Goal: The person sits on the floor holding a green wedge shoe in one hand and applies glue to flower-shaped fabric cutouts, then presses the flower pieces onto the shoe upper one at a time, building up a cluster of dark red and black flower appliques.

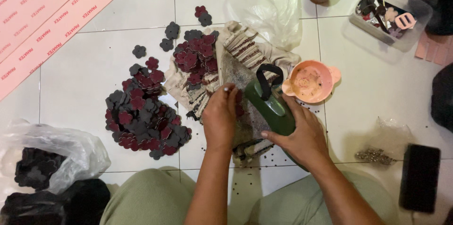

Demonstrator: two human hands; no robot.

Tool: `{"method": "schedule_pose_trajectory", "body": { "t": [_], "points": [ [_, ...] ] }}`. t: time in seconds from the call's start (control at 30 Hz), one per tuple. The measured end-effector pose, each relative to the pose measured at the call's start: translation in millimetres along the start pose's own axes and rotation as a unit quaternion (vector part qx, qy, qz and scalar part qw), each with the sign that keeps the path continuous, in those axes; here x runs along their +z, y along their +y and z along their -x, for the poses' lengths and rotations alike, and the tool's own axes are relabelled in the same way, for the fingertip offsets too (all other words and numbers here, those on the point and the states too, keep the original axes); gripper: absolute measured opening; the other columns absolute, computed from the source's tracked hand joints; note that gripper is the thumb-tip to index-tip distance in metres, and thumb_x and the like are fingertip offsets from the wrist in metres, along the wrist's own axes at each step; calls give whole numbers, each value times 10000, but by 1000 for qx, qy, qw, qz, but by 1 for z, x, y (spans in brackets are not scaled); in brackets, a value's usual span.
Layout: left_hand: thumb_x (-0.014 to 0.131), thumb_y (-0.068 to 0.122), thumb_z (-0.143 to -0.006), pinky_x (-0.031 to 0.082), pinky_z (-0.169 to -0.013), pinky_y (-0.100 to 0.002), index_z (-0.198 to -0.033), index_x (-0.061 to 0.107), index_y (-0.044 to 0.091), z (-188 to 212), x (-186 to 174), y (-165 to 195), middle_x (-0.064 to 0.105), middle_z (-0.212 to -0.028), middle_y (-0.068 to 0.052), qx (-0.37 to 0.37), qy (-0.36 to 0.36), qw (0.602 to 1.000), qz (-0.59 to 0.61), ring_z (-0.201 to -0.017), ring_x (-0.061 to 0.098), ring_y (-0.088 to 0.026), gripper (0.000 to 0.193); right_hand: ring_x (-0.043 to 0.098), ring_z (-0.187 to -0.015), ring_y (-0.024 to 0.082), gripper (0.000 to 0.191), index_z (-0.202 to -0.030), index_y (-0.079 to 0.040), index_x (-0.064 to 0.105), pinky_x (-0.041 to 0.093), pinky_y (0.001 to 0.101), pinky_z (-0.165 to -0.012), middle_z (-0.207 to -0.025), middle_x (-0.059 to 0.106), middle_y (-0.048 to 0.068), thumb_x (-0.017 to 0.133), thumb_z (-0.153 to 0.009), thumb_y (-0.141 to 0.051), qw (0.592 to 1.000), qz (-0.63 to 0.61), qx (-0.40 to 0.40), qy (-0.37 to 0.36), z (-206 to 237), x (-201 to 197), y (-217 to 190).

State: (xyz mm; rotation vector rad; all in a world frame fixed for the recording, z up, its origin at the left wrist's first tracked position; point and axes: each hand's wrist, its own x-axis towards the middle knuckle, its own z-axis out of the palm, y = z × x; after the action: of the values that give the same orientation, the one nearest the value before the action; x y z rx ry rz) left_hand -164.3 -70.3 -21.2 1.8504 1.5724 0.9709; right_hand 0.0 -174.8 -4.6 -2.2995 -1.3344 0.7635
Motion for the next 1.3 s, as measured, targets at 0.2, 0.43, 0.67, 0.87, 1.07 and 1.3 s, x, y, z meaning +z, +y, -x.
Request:
{"method": "schedule_pose_trajectory", "body": {
  "t": [0.2, 0.43, 0.67, 0.87, 1.07, 1.3],
  "points": [
    [651, 180, -994, 564, -699, -463, -1094, 693, 27, -10, -1, 3, 733, -1004, -208, 49, -51, 997, -36, -840, 710, -408, 188, 533, -1245, 354, 1152, -1532, -146, 369, 424, 457, -1031, -1389, 570, 159, 924, -553, -387, 1000, 11, -21, 5, 4, -7, -9],
    [663, 171, -979, 537, -678, -499, -1042, 693, 80, -6, 5, -1, 731, -967, -189, 47, -50, 997, -32, -841, 699, -415, 115, 635, -1188, 302, 906, -1437, -80, 536, 489, 408, -995, -1318, 657, 163, 879, -606, -197, 994, -68, -35, 79, 18, -22, -4],
    [641, 132, -946, 553, -683, -495, -1115, 685, 74, -4, 10, -7, 724, -1008, -184, 63, -34, 997, 6, -833, 695, -415, 183, 562, -1249, 189, 983, -1503, -22, 408, 471, 336, -1094, -1355, 575, 72, 867, -659, -228, 904, -325, -192, 203, 55, -112, -92],
    [651, 117, -934, 554, -701, -494, -1078, 676, 70, -2, 17, -12, 727, -1017, -176, 51, -47, 998, 4, -859, 699, -413, 154, 533, -1276, 383, 1064, -1468, -5, 417, 405, 464, -1061, -1394, 546, 271, 929, -590, -320, 967, 52, -210, 134, 10, -42, -51],
    [599, 9, -871, 557, -686, -484, -1073, 674, 65, 1, 16, -13, 727, -1031, -176, 62, -39, 997, 19, -828, 696, -406, 222, 673, -1073, 255, 866, -1428, -44, 529, 533, 381, -923, -1230, 711, 165, 844, -660, -292, 987, -131, -60, 66, 17, -53, -42],
    [611, 36, -933, 574, -706, -454, -1098, 660, 55, 2, 19, -12, 726, -1055, -179, 103, -9, 994, 47, -865, 709, -389, 173, 566, -1030, 224, 740, -1432, 34, 489, 497, 321, -919, -1157, 583, 110, 827, -811, -183, 859, -450, -158, 188, 43, -79, -67]
  ]
}}
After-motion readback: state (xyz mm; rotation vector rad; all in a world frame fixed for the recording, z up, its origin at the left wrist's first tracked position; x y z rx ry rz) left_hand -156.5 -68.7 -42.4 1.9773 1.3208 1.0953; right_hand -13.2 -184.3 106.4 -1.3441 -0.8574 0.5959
